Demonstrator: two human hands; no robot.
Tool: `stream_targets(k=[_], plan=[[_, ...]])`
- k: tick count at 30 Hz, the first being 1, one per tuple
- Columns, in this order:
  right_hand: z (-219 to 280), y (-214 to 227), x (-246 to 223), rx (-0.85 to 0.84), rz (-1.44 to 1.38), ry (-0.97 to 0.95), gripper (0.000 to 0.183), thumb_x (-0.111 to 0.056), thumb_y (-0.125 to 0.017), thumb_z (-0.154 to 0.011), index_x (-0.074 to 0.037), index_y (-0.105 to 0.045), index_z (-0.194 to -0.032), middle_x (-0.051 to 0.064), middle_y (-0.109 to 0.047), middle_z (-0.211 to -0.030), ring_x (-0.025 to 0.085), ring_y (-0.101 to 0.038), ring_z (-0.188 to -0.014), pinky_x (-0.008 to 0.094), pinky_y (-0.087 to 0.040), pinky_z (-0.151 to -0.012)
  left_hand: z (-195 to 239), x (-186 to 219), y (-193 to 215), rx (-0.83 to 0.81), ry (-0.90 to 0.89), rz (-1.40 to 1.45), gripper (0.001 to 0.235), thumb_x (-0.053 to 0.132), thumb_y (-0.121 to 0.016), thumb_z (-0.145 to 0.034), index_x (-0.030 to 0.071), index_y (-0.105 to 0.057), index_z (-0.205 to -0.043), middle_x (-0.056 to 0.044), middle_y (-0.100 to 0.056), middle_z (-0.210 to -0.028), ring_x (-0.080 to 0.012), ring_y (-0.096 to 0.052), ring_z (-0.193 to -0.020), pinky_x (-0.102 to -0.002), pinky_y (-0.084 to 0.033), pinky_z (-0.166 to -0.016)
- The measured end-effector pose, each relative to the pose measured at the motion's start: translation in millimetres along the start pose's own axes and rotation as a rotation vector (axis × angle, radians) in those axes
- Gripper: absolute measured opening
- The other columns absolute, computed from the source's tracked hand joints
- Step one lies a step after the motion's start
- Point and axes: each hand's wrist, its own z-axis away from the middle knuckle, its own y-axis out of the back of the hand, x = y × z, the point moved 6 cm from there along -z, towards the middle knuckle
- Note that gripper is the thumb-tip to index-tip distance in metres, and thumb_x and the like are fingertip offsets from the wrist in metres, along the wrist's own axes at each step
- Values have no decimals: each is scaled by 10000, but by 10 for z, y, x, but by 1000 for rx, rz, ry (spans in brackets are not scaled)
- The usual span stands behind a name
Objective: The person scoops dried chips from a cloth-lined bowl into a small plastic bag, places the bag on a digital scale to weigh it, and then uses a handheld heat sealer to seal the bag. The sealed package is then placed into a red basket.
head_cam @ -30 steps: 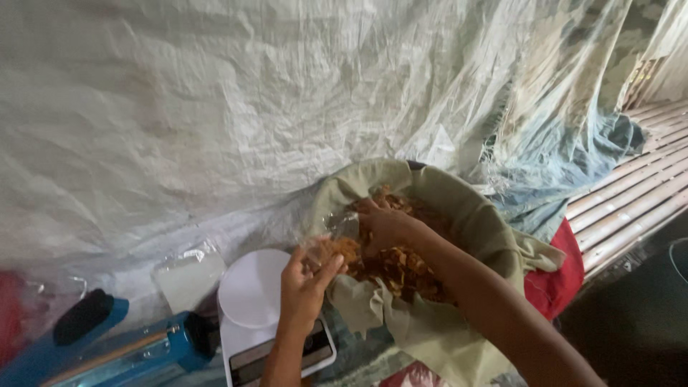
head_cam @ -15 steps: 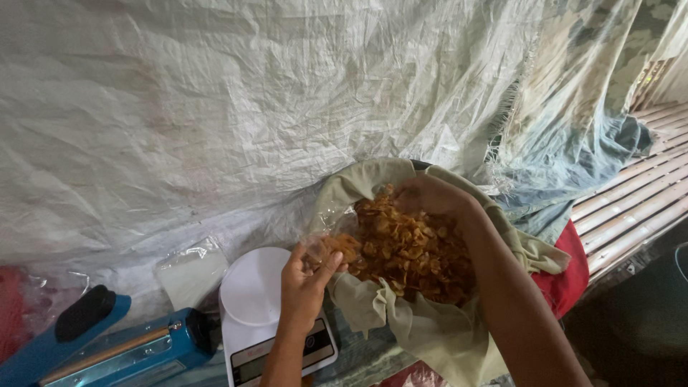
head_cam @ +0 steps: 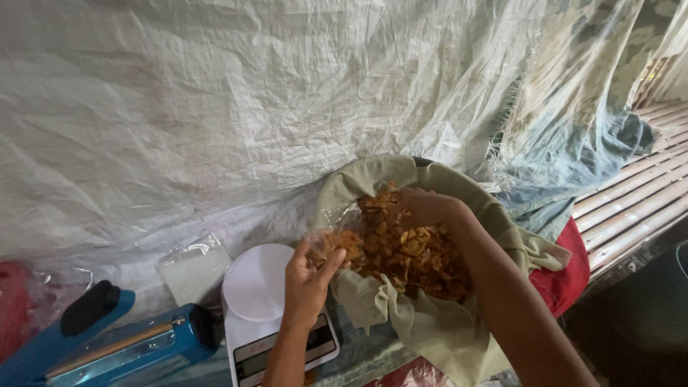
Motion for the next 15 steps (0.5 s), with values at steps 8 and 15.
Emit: stream_targets(k=[8, 15], plan=[[-120, -116, 271, -65, 47, -187, 335, -117, -585, -953, -291, -789, -1154, -30, -631, -1413, 237, -506, -1378, 726, -260, -1171, 11, 8, 15, 57, 110, -41, 403, 137, -768, -877, 62, -674, -1262, -94, -665, -1014, -207, -727, -889, -380, -684, -794], [-28, -36, -65, -41, 163, -139, 273, -384, -751, -874, -243, -763, -1108, 21, -701, -1140, 212, -591, -1125, 532, -422, -1035, 2, -72, 38, 32, 80, -44, 385, 134, -767, -894, 9, -670, -1244, -140, -719, -1069, -213, -739, -901, -374, -680, -797]])
